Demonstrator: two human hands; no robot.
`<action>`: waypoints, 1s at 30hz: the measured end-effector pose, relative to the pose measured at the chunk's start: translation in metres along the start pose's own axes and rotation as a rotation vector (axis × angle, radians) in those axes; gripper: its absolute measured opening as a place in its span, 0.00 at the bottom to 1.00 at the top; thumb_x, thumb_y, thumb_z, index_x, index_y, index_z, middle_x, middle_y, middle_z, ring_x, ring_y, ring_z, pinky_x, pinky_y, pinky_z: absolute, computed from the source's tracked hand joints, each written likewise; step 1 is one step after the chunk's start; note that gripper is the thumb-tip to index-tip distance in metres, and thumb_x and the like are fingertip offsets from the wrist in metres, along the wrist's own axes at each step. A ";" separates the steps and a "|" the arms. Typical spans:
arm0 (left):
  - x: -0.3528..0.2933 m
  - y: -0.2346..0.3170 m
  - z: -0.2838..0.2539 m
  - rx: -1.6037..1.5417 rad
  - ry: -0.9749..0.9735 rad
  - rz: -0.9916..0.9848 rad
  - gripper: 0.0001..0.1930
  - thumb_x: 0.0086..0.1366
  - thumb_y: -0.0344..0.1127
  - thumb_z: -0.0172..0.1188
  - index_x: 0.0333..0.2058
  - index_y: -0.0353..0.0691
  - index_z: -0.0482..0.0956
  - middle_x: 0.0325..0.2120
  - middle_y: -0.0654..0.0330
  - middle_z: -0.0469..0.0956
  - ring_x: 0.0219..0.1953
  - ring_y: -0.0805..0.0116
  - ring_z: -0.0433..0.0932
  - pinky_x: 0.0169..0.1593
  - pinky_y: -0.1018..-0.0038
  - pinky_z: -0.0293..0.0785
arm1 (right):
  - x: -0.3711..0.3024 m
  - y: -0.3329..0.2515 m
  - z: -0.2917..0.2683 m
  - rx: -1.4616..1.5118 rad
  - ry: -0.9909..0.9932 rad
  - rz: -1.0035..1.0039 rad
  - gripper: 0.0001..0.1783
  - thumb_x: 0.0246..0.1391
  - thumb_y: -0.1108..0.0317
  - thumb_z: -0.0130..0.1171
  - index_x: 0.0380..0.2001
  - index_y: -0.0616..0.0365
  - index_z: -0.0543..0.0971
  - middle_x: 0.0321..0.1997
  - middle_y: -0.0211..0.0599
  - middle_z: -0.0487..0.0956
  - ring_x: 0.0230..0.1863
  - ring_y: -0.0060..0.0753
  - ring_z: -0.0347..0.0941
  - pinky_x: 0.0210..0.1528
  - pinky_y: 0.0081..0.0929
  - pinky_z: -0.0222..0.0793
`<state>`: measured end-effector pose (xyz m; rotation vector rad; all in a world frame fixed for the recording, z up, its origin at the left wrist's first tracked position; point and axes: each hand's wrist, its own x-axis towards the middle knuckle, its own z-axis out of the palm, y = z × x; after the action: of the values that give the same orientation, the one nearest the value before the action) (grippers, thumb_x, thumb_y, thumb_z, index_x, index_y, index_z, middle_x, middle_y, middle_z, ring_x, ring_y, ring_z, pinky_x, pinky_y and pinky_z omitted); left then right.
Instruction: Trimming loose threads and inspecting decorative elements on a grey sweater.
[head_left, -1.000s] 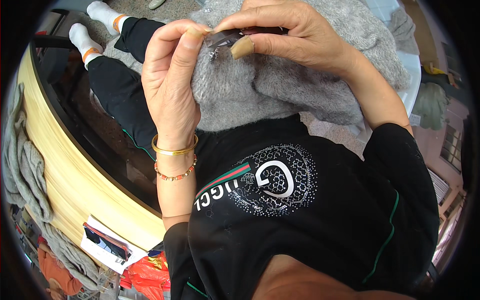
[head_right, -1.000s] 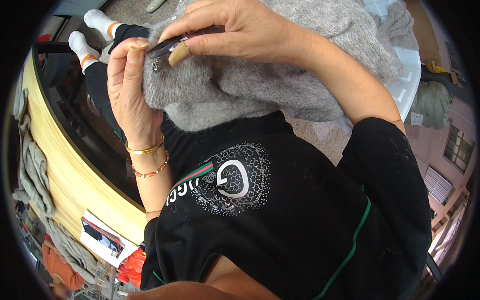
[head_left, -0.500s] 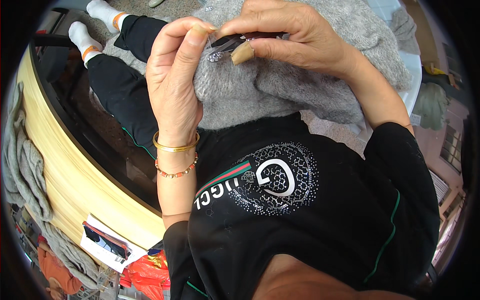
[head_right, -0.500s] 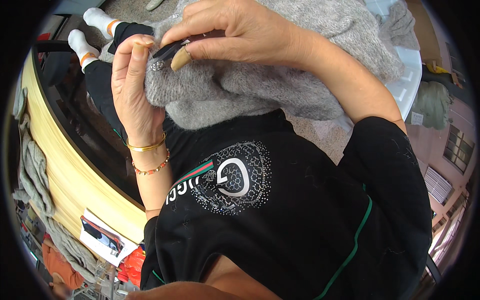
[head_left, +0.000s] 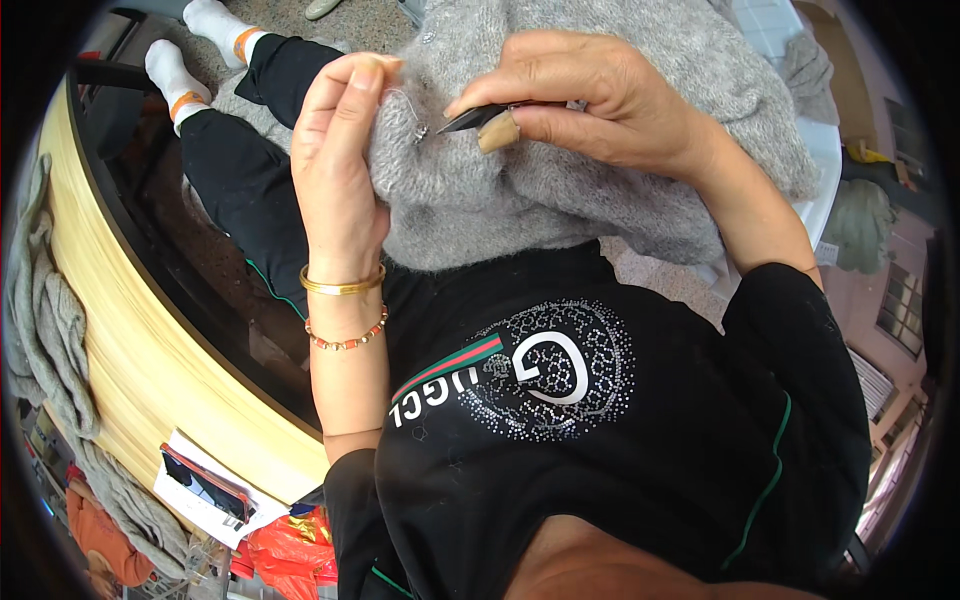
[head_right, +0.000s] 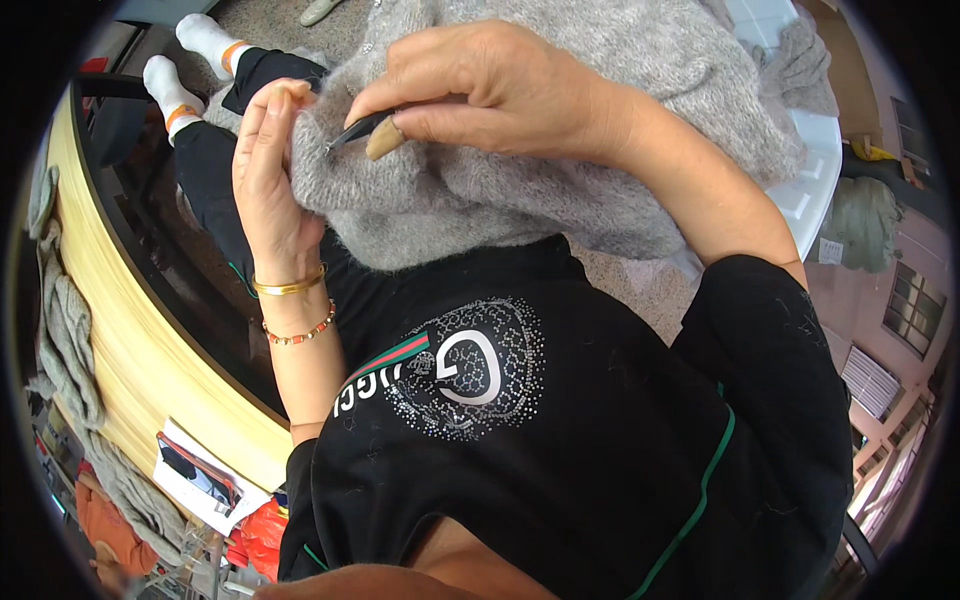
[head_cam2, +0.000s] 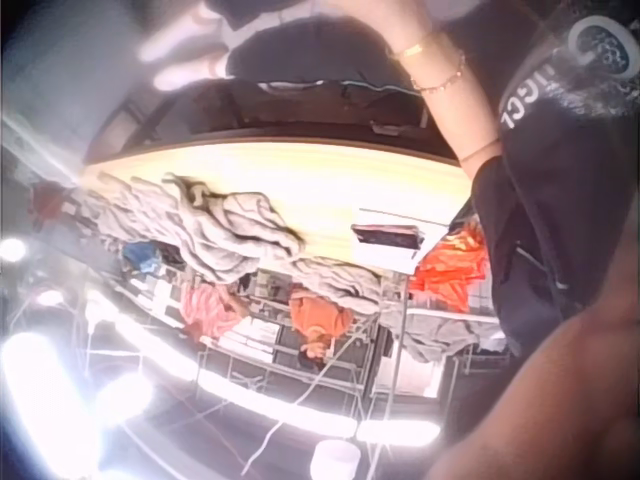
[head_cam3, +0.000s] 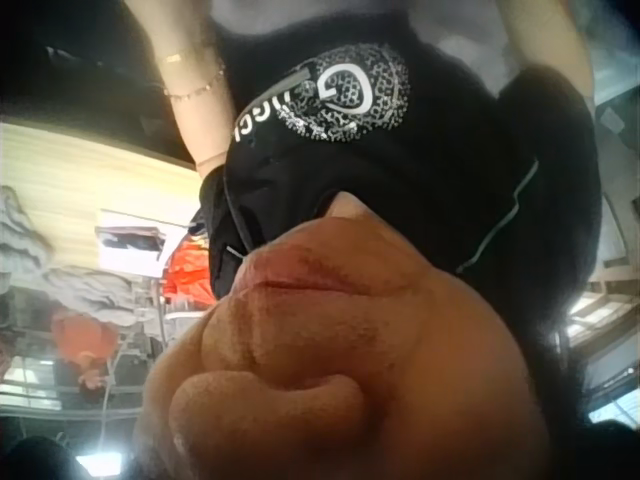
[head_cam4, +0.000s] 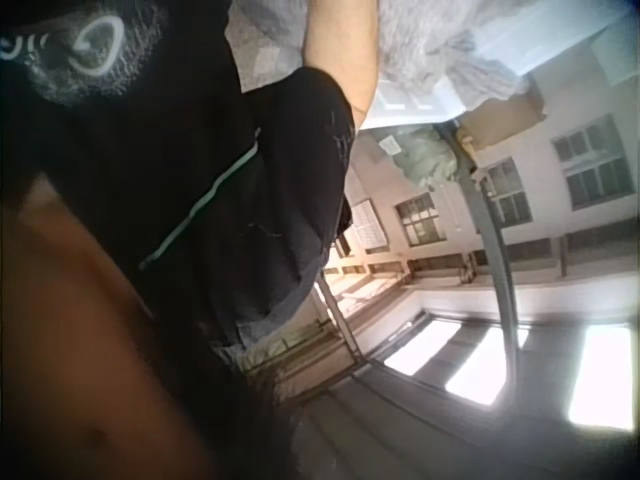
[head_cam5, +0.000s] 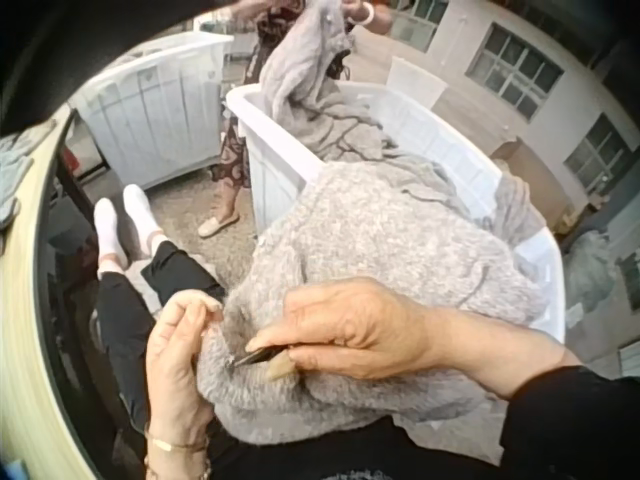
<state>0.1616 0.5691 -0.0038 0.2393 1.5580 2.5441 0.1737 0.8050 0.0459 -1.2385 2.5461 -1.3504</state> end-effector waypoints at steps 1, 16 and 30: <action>0.004 -0.003 -0.005 0.042 0.034 -0.031 0.11 0.75 0.39 0.58 0.44 0.37 0.82 0.35 0.66 0.81 0.38 0.79 0.76 0.49 0.80 0.70 | 0.000 -0.001 0.000 -0.007 0.008 0.019 0.17 0.59 0.71 0.64 0.52 0.57 0.85 0.30 0.29 0.75 0.31 0.24 0.72 0.34 0.24 0.67; 0.014 -0.061 -0.058 0.394 -0.099 -0.384 0.22 0.71 0.40 0.62 0.58 0.31 0.77 0.42 0.63 0.82 0.45 0.77 0.77 0.53 0.80 0.71 | 0.011 0.009 -0.008 0.205 0.155 -0.324 0.21 0.60 0.74 0.64 0.56 0.63 0.81 0.37 0.35 0.79 0.36 0.26 0.74 0.40 0.22 0.68; 0.013 -0.036 -0.035 -0.096 -0.098 -0.310 0.22 0.67 0.27 0.63 0.59 0.31 0.77 0.48 0.56 0.84 0.50 0.74 0.81 0.57 0.77 0.75 | 0.009 0.014 -0.004 0.281 0.244 -0.193 0.22 0.60 0.70 0.68 0.57 0.64 0.80 0.49 0.41 0.84 0.49 0.29 0.79 0.52 0.24 0.73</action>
<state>0.1435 0.5576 -0.0510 0.0996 1.3180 2.3213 0.1571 0.8069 0.0412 -1.3654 2.3092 -1.9319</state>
